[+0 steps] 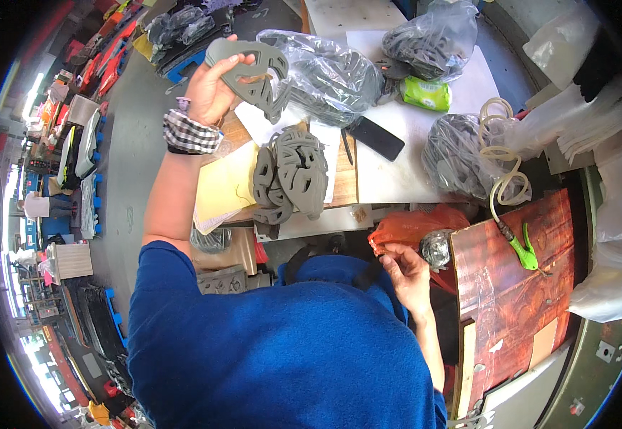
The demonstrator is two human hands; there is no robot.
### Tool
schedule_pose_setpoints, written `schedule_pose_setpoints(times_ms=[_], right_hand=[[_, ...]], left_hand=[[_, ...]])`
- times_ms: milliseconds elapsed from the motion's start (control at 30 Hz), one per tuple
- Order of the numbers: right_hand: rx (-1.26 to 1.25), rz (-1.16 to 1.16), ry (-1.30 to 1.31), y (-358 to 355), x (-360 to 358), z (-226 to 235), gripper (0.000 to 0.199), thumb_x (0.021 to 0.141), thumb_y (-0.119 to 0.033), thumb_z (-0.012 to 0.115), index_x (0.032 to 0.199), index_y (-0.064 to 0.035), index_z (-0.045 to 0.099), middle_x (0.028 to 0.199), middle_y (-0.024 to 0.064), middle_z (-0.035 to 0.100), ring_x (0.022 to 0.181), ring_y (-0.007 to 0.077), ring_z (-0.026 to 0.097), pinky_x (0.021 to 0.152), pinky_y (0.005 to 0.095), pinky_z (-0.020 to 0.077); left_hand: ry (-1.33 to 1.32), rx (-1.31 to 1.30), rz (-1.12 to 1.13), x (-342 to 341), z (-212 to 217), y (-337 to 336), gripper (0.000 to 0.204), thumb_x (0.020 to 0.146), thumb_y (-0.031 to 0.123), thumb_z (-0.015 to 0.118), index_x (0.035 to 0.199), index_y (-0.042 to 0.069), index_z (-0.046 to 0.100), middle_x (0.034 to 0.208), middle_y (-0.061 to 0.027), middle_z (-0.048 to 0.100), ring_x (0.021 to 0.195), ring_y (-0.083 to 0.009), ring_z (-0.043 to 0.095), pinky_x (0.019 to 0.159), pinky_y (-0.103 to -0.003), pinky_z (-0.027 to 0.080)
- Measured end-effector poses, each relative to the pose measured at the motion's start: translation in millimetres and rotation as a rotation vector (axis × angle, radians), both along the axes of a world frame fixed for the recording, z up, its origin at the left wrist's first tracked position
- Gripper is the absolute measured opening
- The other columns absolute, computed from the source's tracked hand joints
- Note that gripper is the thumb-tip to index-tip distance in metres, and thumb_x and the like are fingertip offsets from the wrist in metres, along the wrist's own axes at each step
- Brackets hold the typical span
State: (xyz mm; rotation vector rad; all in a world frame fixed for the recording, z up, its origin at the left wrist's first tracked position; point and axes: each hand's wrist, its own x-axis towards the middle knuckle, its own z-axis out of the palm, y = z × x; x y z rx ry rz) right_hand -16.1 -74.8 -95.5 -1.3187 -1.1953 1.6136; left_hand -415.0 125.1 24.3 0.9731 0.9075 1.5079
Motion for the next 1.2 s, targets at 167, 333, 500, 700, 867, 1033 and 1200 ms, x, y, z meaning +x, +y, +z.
schedule_pose_setpoints(times_ms=[167,333,500,700,867,1033,1200], right_hand=[[0.104,0.126,-0.028,54,-27,32,0.022,0.087,-0.007,0.066,0.107,0.0029,0.061,0.084,0.0030,0.065,0.076,0.0077,0.059,0.070,0.0223,0.0493],[0.623,0.129,-0.072,111,-75,76,0.023,0.083,-0.007,0.070,0.104,0.0006,0.064,0.091,0.0051,0.067,0.081,0.0100,0.062,0.074,0.0240,0.0504],[1.132,0.047,-0.361,142,-110,104,0.048,0.068,-0.018,0.083,0.108,-0.0013,0.065,0.104,0.0116,0.061,0.089,0.0221,0.058,0.074,0.0304,0.0499],[0.880,0.167,-0.333,162,-119,91,0.044,0.064,-0.022,0.086,0.098,-0.0006,0.066,0.108,0.0075,0.054,0.089,0.0175,0.054,0.074,0.0279,0.0464],[0.866,0.267,-0.140,169,-116,79,0.030,0.072,-0.012,0.078,0.098,-0.0030,0.068,0.108,0.0067,0.056,0.088,0.0127,0.054,0.070,0.0255,0.0459],[0.892,0.318,-0.170,164,-118,82,0.028,0.079,-0.006,0.067,0.107,-0.0043,0.069,0.109,0.0083,0.057,0.080,0.0121,0.055,0.071,0.0249,0.0467],[0.730,0.365,-0.031,164,-120,85,0.025,0.077,-0.012,0.076,0.099,-0.0031,0.071,0.103,0.0094,0.061,0.095,0.0170,0.057,0.076,0.0292,0.0491]], left_hand=[[-0.065,-0.022,-0.254,15,61,-11,0.024,0.094,0.008,0.050,0.118,0.002,0.050,0.114,-0.0104,0.058,0.116,-0.0228,0.052,0.091,-0.038,0.043],[-0.052,0.022,-0.260,53,97,-30,0.026,0.095,0.009,0.047,0.118,-0.003,0.049,0.120,-0.0143,0.054,0.120,-0.0258,0.050,0.102,-0.041,0.039],[0.011,0.173,-0.252,92,109,-50,0.030,0.095,0.006,0.046,0.124,0.000,0.046,0.118,-0.0134,0.055,0.117,-0.0251,0.051,0.102,-0.042,0.040],[-0.159,0.201,-0.229,108,100,-53,0.025,0.090,-0.004,0.050,0.114,0.004,0.050,0.101,-0.0102,0.057,0.097,-0.0210,0.055,0.091,-0.039,0.045],[-0.114,0.177,-0.010,106,88,-49,0.022,0.089,-0.003,0.052,0.109,0.007,0.052,0.099,-0.0075,0.058,0.095,-0.0189,0.056,0.086,-0.039,0.044],[-0.044,0.124,0.127,97,87,-55,0.021,0.091,0.001,0.051,0.110,0.009,0.052,0.102,-0.0072,0.058,0.099,-0.0188,0.055,0.088,-0.040,0.043],[0.051,0.070,0.143,85,90,-66,0.018,0.096,0.005,0.045,0.113,0.007,0.051,0.108,-0.0079,0.058,0.105,-0.0198,0.055,0.089,-0.041,0.046]])
